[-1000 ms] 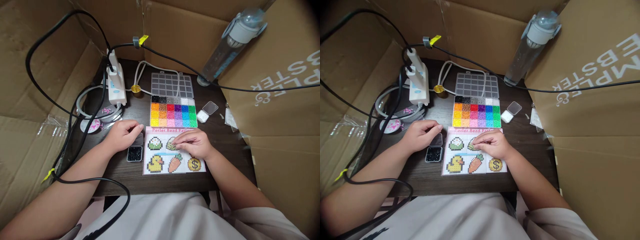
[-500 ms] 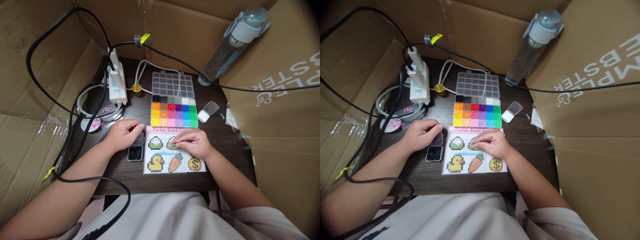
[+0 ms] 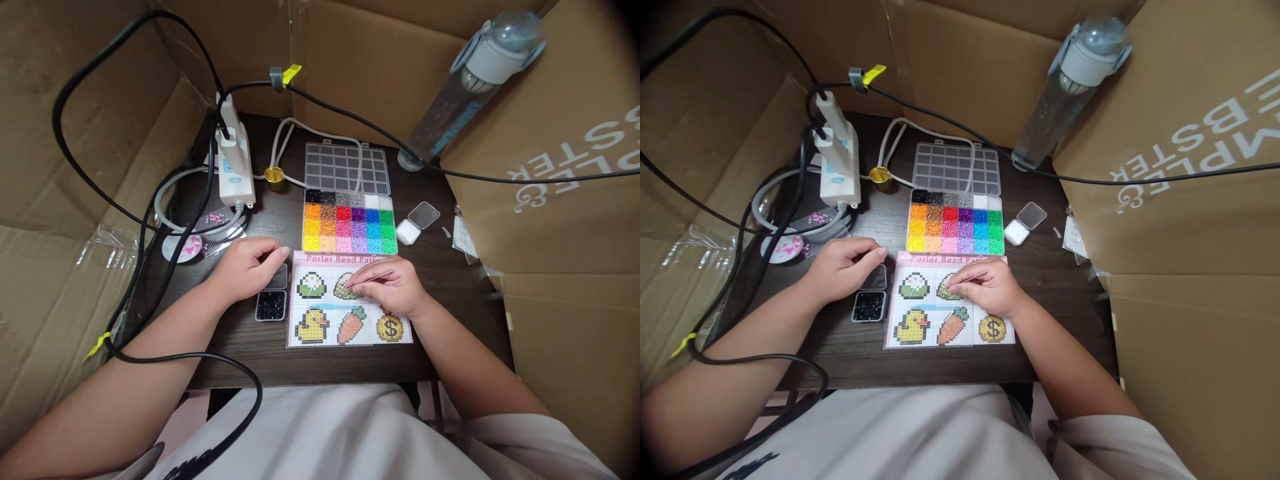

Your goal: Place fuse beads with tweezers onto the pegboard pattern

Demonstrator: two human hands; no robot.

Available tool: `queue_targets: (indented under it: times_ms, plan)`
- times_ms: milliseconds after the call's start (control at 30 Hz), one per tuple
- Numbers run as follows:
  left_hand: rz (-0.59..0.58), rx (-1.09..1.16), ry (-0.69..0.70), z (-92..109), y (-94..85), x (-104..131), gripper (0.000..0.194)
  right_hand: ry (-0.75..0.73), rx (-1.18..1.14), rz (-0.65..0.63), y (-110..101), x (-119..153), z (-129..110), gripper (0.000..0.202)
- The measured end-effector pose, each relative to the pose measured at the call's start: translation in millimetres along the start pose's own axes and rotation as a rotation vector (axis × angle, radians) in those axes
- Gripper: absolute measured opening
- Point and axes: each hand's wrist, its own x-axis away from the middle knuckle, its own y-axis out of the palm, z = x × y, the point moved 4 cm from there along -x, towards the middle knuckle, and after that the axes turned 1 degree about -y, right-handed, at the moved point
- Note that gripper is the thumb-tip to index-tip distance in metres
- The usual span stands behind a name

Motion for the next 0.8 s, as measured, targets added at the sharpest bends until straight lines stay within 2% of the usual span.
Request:
queue_targets:
  times_ms: [267,500,800]
  plan:
    - [-0.004,0.003,-0.006,2.7,-1.7,-0.3,0.042,0.064,-0.054,0.013,0.2,1.5,0.2,0.005]
    - [0.000,0.016,-0.007,3.8,-2.1,-0.7,0.042,0.065,-0.087,-0.088,4.0,3.9,1.2,0.006]
    - [-0.006,0.017,-0.014,4.4,-1.7,-0.5,0.042,0.045,-0.076,-0.117,6.6,2.2,1.4,0.005]
